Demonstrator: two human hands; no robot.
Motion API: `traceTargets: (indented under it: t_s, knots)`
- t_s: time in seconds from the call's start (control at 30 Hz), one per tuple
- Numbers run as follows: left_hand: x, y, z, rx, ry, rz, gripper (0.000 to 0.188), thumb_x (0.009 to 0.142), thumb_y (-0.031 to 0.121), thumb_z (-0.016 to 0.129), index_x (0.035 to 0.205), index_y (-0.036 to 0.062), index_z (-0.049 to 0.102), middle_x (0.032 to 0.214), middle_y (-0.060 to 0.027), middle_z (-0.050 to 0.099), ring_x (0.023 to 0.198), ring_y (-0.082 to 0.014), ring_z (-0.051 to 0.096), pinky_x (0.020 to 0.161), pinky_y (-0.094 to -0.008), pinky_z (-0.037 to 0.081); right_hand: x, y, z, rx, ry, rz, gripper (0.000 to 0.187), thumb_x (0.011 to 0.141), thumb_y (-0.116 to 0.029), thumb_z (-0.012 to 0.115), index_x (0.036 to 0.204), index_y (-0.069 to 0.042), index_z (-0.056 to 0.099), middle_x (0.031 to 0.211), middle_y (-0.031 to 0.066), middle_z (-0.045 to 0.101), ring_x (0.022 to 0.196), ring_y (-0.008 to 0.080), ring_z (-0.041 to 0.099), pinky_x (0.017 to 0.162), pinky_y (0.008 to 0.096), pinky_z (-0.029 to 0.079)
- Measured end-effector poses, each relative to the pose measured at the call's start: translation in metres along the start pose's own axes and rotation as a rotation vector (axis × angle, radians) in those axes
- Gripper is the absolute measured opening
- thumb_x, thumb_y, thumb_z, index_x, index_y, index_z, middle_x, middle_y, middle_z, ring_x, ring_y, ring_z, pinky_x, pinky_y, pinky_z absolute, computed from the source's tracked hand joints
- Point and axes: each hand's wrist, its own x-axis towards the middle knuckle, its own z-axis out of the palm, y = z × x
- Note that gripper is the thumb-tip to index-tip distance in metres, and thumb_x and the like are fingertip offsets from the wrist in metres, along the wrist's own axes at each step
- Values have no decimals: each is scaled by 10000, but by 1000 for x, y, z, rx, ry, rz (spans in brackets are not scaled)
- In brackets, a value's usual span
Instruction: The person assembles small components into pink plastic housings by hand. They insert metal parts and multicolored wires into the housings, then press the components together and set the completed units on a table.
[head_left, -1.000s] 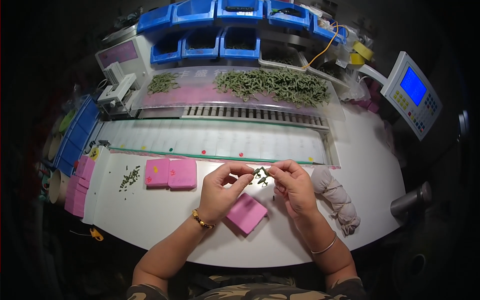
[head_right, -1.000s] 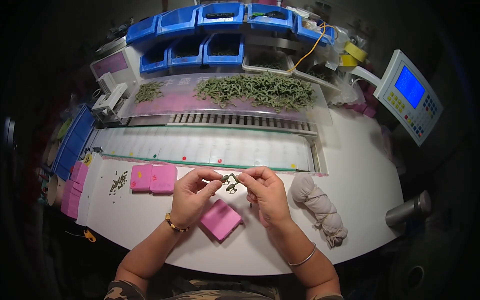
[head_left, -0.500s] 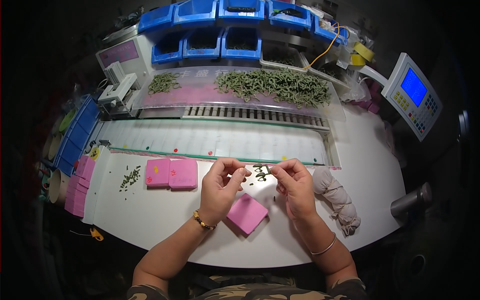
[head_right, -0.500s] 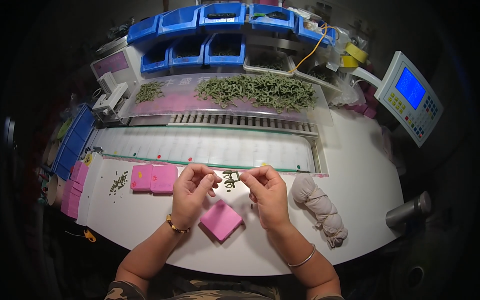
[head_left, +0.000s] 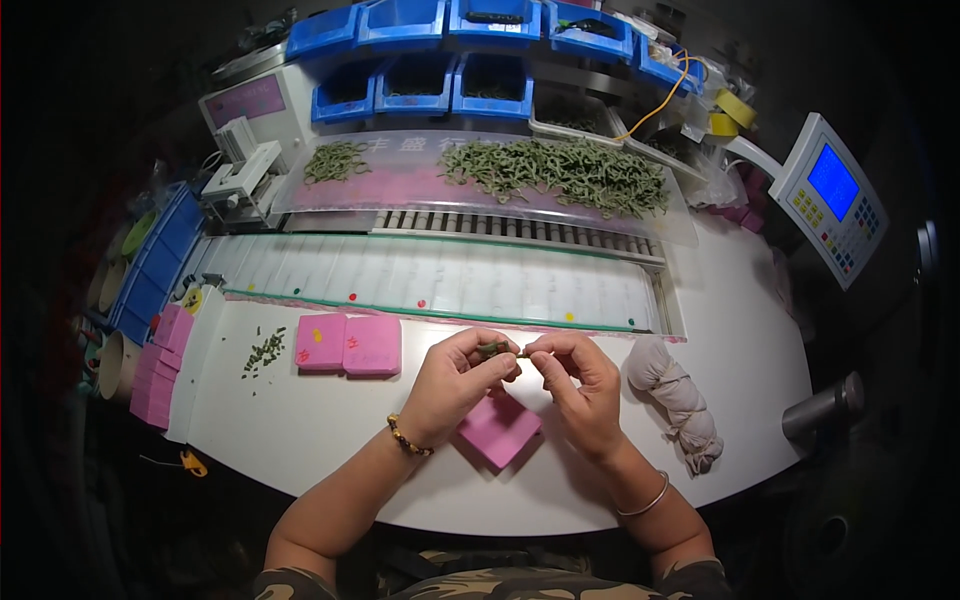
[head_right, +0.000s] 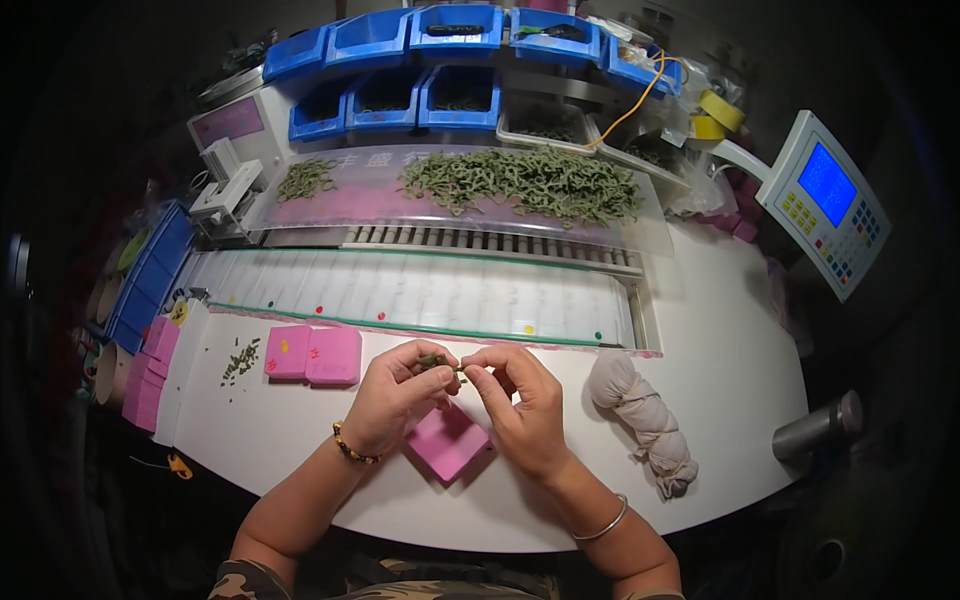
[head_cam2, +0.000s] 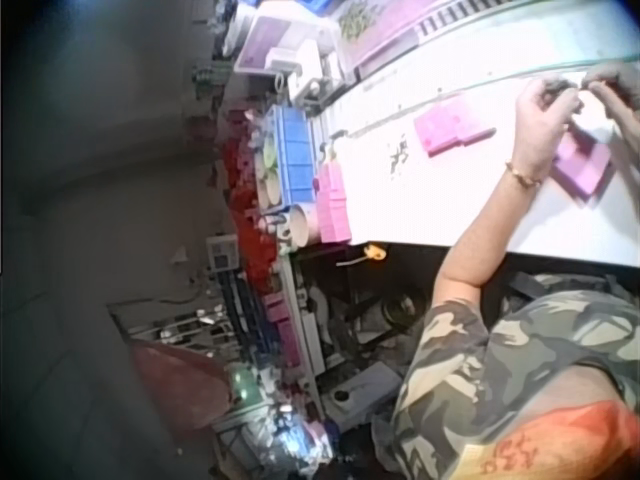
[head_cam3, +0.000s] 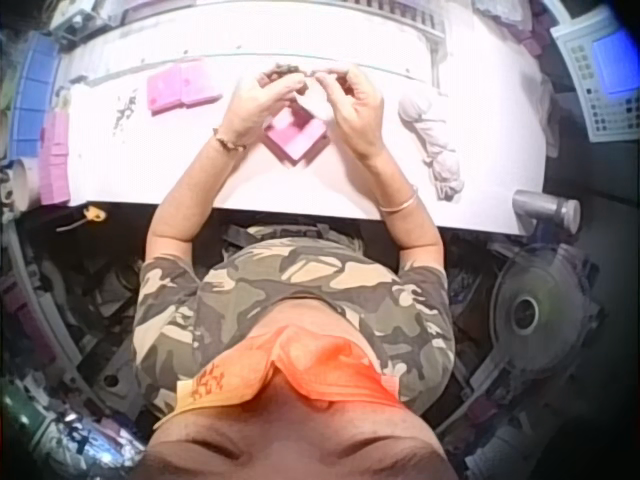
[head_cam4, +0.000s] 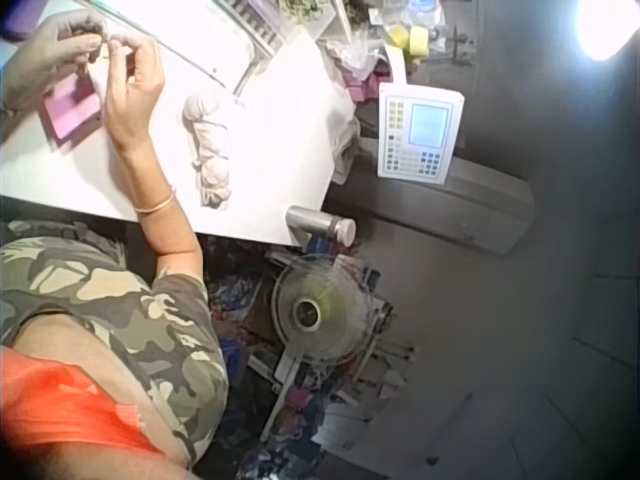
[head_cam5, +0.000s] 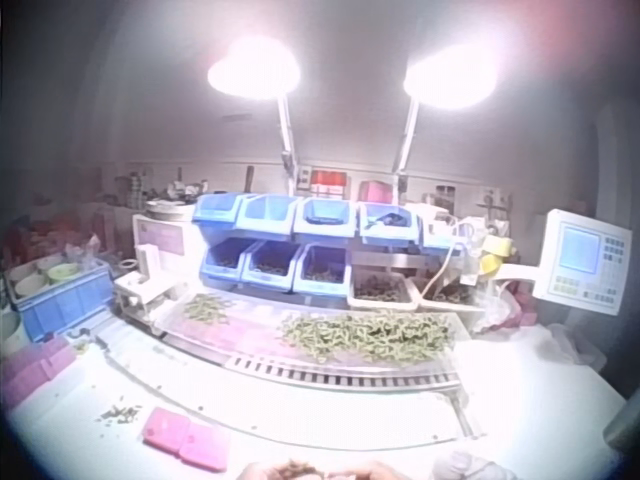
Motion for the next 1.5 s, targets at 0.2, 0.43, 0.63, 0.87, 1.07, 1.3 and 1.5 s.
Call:
traceTargets:
  t_s: [0.2,0.43,0.63,0.87,1.07,1.3,1.5]
  knots:
    - [0,1,1,-109,24,-36,178,933,126,665,1071,19,630,924,-37,674,853,-93,633,697,-237,494,6,-5,-1,-390,46,-345,187,819,-14,701,999,-50,664,890,79,665,624,151,600,561,261,483]
    - [0,-1,1,72,8,-17,164,948,112,646,1072,10,615,928,-34,663,850,-88,631,714,-234,509,7,-4,-4,-750,22,-555,152,781,-97,691,928,-98,650,825,40,636,668,223,611,559,329,453]
    - [-2,3,5,279,-10,34,141,962,88,612,1062,-9,591,937,-39,649,826,-86,620,716,-232,511,7,-6,-5,-762,-10,-544,116,775,-55,696,837,-60,597,742,60,624,603,207,597,558,319,471]
    - [0,0,6,817,6,588,124,903,19,625,1017,-20,593,927,-60,633,806,-106,605,724,-255,509,4,-1,-3,216,-99,295,45,871,-48,620,857,-34,581,735,-15,571,622,49,488,576,182,387]
    - [3,6,10,393,133,276,120,942,39,600,1050,-12,589,922,-69,662,807,-106,642,677,-239,532,11,-3,-34,651,-215,759,152,890,-196,610,847,-52,591,729,-7,555,604,61,463,536,192,356]
    - [55,62,8,699,-616,-557,186,934,173,645,1015,6,654,879,-89,700,678,-130,673,557,-259,530,-18,-15,-75,-24,-229,464,120,843,-117,661,835,-15,598,694,-7,567,606,61,499,552,230,416]
    - [158,121,50,78,-292,-87,524,920,329,693,1236,-65,553,1188,-206,617,970,-216,695,830,-306,581,-39,-38,-67,-580,-247,232,119,825,-173,642,828,-54,638,750,92,667,663,260,660,613,366,520]
